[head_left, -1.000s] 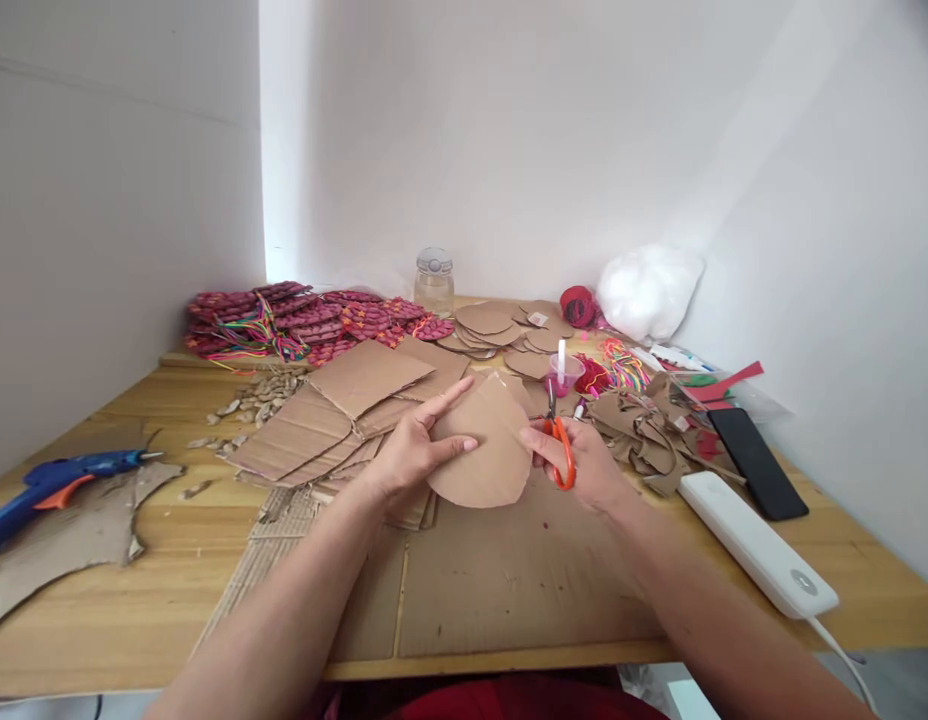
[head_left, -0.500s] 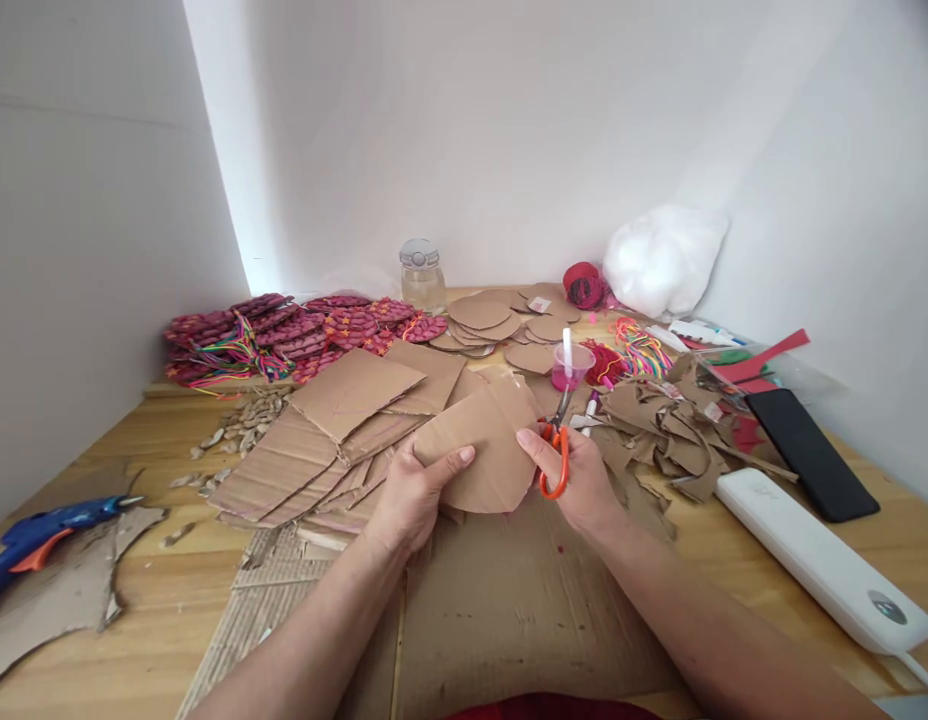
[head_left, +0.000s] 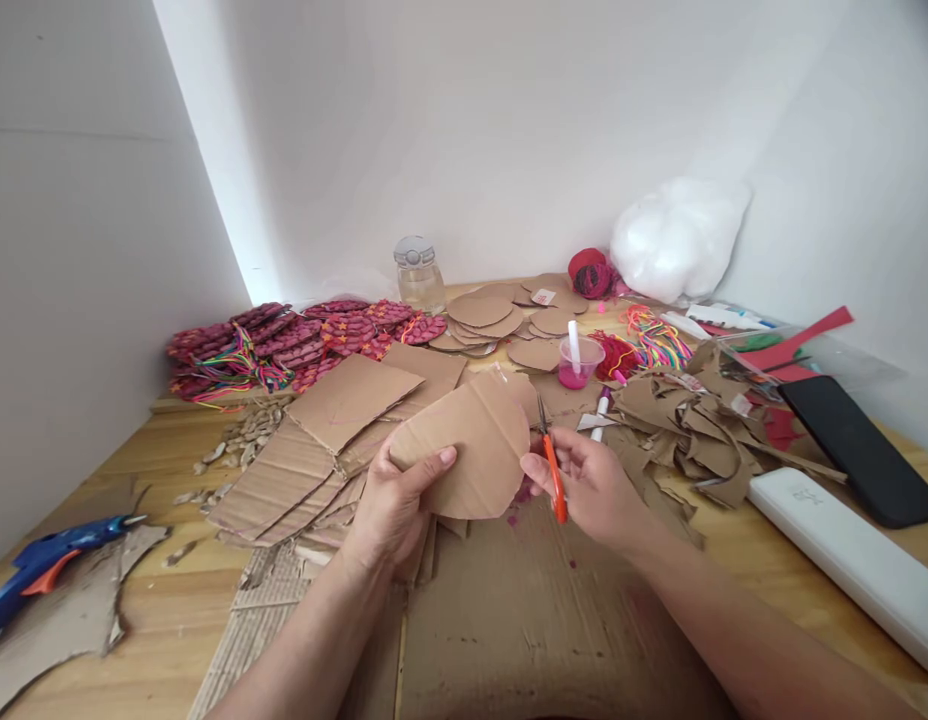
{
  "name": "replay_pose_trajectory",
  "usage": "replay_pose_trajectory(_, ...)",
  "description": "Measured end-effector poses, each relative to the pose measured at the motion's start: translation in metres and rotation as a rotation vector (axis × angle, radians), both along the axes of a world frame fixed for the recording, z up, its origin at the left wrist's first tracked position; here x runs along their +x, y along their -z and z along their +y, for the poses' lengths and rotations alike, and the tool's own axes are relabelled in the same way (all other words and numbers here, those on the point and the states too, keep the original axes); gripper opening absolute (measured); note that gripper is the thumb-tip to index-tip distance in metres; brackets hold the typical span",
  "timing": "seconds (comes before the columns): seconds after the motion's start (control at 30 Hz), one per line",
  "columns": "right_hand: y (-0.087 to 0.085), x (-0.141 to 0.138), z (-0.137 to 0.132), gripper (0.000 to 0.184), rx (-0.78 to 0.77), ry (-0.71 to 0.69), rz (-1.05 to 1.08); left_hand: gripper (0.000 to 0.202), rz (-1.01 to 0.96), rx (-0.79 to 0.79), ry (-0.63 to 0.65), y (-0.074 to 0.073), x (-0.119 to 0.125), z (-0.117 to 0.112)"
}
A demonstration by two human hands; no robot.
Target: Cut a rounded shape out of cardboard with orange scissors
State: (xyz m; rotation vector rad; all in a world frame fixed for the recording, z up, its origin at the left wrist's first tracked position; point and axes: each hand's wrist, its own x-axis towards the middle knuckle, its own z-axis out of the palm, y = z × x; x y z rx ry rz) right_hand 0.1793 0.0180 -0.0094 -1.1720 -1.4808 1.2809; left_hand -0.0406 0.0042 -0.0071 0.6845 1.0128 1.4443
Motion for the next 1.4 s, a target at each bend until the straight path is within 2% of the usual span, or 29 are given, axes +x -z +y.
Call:
replay_pose_trajectory(0.27,-0.017,0.0,0.003,0.034,-0.114,0.059,0.288,0.063,0.026,-0.015,-0.022,-0.002,0.0,0.0)
replay_pose_trajectory(0.53,-0.009,-0.002,0.004,0.036,-0.295,-0.044,0.491,0.063,0.0,-0.033,0.016,0.0,0.003,-0.003)
replay_pose_trajectory(0.67,-0.005,-0.003,0.002,0.035,-0.327,-0.096,0.54,0.063,-0.04,-0.044,0.031,-0.001,0.005,-0.003)
replay_pose_trajectory(0.9,-0.006,-0.001,0.003,0.034,-0.338,-0.138,0.614,0.062,-0.094,-0.034,-0.022,-0.003,0.005,-0.002)
replay_pose_trajectory(1.13,-0.003,-0.003,0.003,0.035,-0.403,-0.146,0.658,0.056,-0.083,-0.059,0.053,-0.005,0.008,-0.006)
replay_pose_trajectory(1.33,-0.001,-0.011,-0.006,0.03,-0.413,-0.291,0.575,0.052,-0.125,-0.019,-0.039,-0.003,0.007,-0.001)
replay_pose_trajectory(1.4,-0.001,-0.011,-0.006,0.028,-0.399,-0.296,0.568,0.052,-0.133,-0.014,-0.06,-0.003,0.006,0.001)
